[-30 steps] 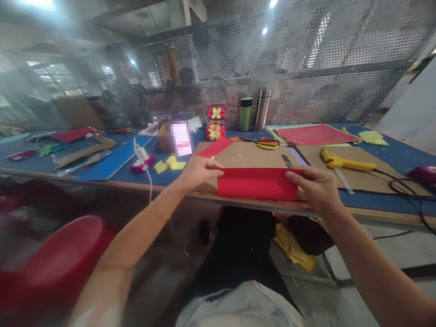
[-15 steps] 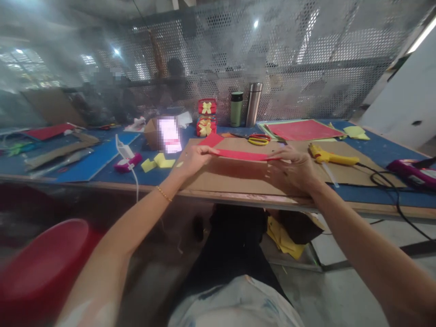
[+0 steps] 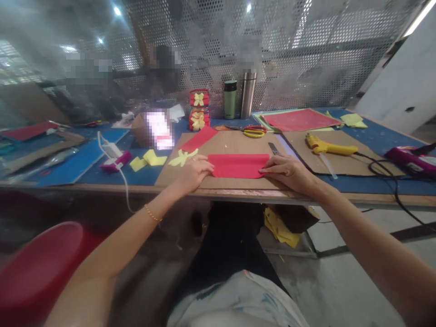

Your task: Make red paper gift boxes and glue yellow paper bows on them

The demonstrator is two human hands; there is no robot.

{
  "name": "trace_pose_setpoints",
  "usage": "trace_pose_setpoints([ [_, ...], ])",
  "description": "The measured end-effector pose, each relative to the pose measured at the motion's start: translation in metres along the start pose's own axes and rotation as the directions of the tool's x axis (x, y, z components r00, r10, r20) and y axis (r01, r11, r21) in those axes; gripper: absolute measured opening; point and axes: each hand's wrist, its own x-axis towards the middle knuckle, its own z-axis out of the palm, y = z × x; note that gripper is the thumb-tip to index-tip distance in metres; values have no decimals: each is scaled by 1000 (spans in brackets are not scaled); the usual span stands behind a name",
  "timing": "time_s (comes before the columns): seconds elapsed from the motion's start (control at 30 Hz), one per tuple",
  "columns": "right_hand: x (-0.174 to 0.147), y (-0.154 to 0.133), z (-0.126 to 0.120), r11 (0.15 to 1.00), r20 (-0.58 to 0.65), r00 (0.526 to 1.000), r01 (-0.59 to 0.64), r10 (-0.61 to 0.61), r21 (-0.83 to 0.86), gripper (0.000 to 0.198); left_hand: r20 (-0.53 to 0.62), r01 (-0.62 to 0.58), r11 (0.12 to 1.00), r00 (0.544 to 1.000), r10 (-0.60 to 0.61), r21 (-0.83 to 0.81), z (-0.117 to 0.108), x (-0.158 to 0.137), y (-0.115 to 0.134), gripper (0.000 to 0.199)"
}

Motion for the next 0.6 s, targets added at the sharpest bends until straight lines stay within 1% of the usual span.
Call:
trace_pose_setpoints([
  [0.1, -1, -5, -2, 999, 8, 1000, 2, -1, -44, 31, 42, -75, 997, 996, 74, 12, -2, 2, 1, 16],
  [0.23, -2, -9, -4, 997, 10, 1000, 17, -17, -70, 34, 51, -119, 990, 992, 116, 69, -3, 2, 4, 18],
  [0.4, -3, -9, -6, 998, 36, 999, 9, -7, -63, 30, 12, -133, 985, 991, 132, 113, -1, -2, 8, 21],
  [0.6, -5, -9, -4, 997, -9, 999, 30, -31, -69, 28, 4, -128, 981, 992, 128, 145, 1, -6, 8, 21],
])
